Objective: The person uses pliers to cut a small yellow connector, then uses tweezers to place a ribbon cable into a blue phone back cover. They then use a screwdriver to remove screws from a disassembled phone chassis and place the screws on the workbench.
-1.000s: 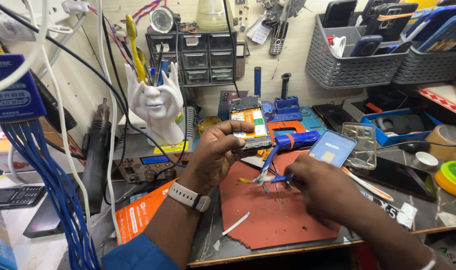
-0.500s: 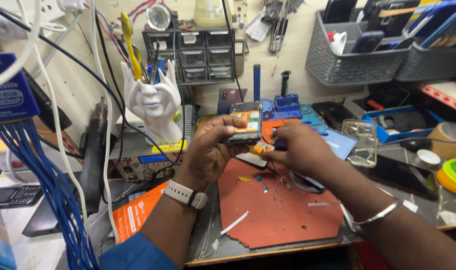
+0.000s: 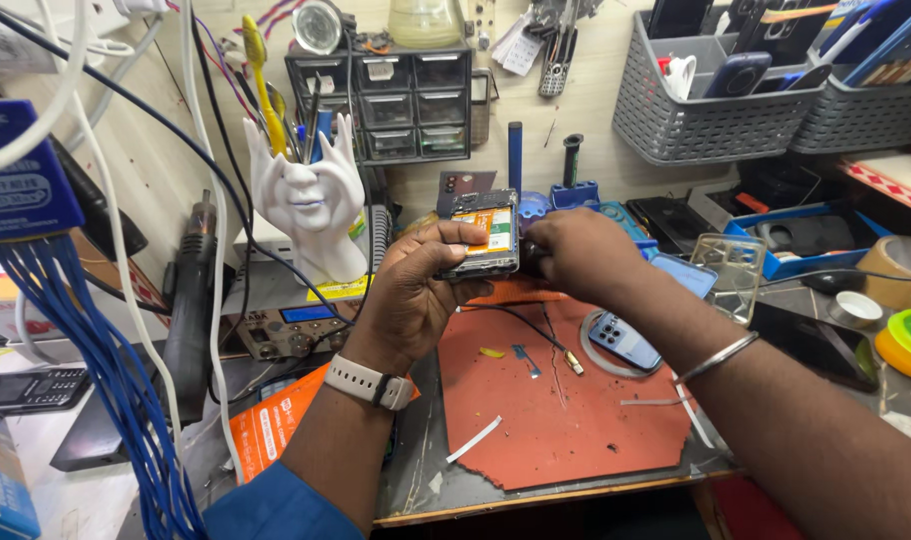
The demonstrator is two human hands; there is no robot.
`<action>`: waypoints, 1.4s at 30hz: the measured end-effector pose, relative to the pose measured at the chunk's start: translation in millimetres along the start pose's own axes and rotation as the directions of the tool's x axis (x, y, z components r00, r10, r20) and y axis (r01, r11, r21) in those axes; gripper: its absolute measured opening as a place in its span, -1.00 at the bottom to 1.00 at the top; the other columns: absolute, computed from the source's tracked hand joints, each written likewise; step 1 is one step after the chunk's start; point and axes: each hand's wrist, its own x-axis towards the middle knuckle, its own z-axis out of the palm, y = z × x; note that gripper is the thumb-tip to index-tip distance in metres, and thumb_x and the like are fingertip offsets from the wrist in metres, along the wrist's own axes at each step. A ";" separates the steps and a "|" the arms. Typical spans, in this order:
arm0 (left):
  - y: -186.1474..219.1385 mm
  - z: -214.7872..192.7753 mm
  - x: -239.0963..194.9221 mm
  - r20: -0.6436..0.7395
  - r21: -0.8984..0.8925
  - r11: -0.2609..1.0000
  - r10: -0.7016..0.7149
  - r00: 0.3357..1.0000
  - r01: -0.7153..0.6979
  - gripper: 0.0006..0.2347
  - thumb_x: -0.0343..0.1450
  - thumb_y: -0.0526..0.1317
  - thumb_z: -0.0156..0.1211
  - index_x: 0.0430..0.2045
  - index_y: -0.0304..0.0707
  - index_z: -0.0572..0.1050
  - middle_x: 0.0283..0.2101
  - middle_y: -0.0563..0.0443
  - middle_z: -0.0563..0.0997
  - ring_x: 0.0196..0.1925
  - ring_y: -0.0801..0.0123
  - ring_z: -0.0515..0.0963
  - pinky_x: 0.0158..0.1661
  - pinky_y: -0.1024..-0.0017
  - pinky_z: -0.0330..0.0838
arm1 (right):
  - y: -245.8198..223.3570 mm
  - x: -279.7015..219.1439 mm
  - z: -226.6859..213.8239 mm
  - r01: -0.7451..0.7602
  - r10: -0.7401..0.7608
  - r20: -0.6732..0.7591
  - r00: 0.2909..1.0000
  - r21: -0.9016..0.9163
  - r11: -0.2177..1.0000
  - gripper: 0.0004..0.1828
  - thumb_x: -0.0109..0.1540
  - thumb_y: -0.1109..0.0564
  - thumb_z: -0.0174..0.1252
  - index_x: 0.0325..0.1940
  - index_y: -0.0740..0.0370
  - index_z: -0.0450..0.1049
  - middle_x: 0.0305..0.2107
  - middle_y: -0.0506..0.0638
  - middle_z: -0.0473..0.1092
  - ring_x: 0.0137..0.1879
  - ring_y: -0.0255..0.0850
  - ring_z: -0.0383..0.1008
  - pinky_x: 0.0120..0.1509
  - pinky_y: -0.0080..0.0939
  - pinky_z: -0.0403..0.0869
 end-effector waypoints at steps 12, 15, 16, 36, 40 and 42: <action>3.9 -3.3 0.5 -0.053 0.029 1.000 0.003 0.999 -0.001 -0.79 0.42 -0.33 0.08 -0.14 -0.50 0.51 -0.17 -0.21 0.62 -0.18 0.24 0.68 -0.11 0.28 0.62 | 9.8 -46.0 -74.3 -0.172 0.120 0.525 0.843 0.051 0.984 -0.43 -0.06 0.03 0.56 0.01 0.03 0.60 -0.09 0.01 0.48 0.11 -0.05 0.48 0.21 -0.06 0.46; 2.6 -1.2 -0.5 -0.048 0.030 0.999 -0.017 0.999 0.018 -0.79 0.42 -0.34 0.08 -0.13 -0.50 0.51 -0.18 -0.21 0.63 -0.20 0.25 0.67 -0.12 0.26 0.62 | 11.6 -68.1 -92.9 -0.154 0.135 0.649 0.749 -0.028 0.988 -0.37 -0.06 0.04 0.57 0.08 -0.04 0.57 -0.04 -0.04 0.45 0.15 -0.09 0.45 0.25 -0.11 0.44; 1.9 -0.7 -0.1 -0.044 0.035 0.999 -0.016 0.999 0.018 -0.79 0.41 -0.34 0.08 -0.13 -0.50 0.51 -0.19 -0.21 0.63 -0.21 0.25 0.67 -0.13 0.26 0.62 | 11.9 -74.1 -96.6 -0.143 0.146 0.651 0.745 -0.058 0.988 -0.34 -0.06 0.04 0.57 0.11 -0.04 0.55 -0.03 -0.04 0.44 0.16 -0.09 0.44 0.26 -0.11 0.43; -4.9 0.2 0.7 -0.076 0.104 0.993 -0.053 0.996 0.061 -0.80 0.41 -0.36 0.05 -0.15 -0.53 0.49 -0.18 -0.23 0.62 -0.22 0.23 0.68 -0.15 0.30 0.63 | 16.1 -92.9 -88.8 -0.401 0.122 0.455 0.882 0.590 0.701 -0.56 0.10 0.18 0.18 0.08 0.14 0.43 -0.12 0.02 0.60 0.04 -0.13 0.63 0.11 -0.14 0.55; -0.7 1.5 0.2 -0.078 0.067 0.997 -0.038 0.996 0.043 -0.80 0.42 -0.36 0.07 -0.13 -0.52 0.49 -0.17 -0.22 0.62 -0.20 0.24 0.67 -0.14 0.31 0.61 | 8.0 -94.2 -102.8 -0.376 0.226 0.491 0.841 0.231 0.897 -0.67 0.07 0.06 0.35 -0.09 0.11 0.58 -0.26 0.05 0.60 -0.09 -0.10 0.62 0.07 -0.11 0.53; 0.5 0.7 -1.2 -0.074 0.060 0.997 -0.033 0.997 0.038 -0.80 0.42 -0.36 0.07 -0.13 -0.51 0.50 -0.17 -0.22 0.62 -0.19 0.24 0.67 -0.13 0.31 0.61 | 2.2 -100.0 -101.0 -0.353 0.200 0.576 0.793 0.165 0.921 -0.68 0.06 0.01 0.42 -0.14 0.09 0.61 -0.29 0.04 0.60 -0.10 -0.09 0.62 0.07 -0.10 0.53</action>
